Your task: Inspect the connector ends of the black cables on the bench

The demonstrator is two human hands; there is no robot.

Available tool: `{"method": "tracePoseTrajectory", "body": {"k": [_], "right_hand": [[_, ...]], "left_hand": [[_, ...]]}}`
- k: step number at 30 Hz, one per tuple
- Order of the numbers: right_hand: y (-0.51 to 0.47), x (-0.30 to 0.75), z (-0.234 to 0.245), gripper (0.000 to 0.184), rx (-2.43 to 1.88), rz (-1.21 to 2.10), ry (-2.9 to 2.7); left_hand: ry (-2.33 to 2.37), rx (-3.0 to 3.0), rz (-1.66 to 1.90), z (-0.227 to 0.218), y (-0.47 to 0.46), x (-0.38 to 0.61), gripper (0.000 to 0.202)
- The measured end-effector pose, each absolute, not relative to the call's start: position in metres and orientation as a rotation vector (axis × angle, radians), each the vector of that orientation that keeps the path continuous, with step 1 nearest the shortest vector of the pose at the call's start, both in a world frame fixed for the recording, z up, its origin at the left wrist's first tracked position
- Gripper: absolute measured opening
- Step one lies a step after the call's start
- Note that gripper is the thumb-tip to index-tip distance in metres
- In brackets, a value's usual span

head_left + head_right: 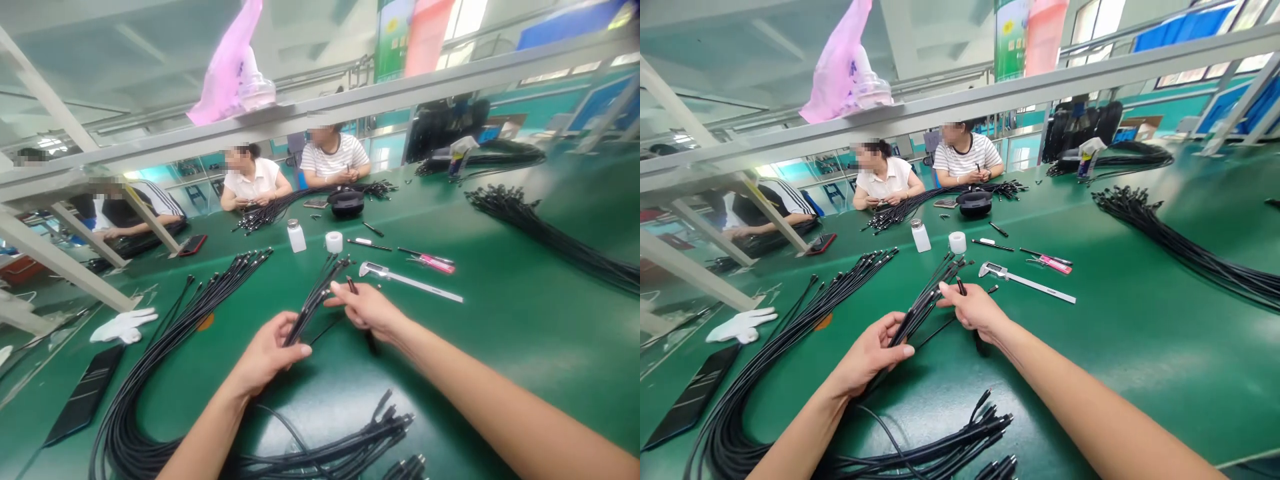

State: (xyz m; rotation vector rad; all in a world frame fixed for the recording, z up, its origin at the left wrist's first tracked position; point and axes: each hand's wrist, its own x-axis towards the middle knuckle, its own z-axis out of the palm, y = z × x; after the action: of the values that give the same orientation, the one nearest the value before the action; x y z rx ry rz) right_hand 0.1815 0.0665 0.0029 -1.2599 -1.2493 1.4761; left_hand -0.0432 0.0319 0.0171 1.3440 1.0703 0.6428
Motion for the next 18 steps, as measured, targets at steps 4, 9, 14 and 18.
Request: {"method": "tracePoseTrajectory", "body": {"k": [4, 9, 14, 18], "right_hand": [[0.069, 0.176, 0.003, 0.055, -1.120, 1.424, -1.082], [0.059, 0.178, 0.001, 0.053, -0.968, 1.304, -1.005], [0.054, 0.179, 0.004, 0.045, -0.931, 1.260, -0.985], [0.054, 0.176, 0.003, 0.040, -0.978, 1.323, -0.917]], "left_hand": [[1.065, 1.424, 0.444, 0.014, 0.021, -0.034, 0.043], [1.189, 1.451, 0.422, 0.000, 0.022, -0.029, 0.035], [1.133, 1.358, 0.521, -0.001, 0.027, -0.030, 0.037], [1.057, 1.270, 0.447, 0.004, 0.026, -0.036, 0.040]]}}
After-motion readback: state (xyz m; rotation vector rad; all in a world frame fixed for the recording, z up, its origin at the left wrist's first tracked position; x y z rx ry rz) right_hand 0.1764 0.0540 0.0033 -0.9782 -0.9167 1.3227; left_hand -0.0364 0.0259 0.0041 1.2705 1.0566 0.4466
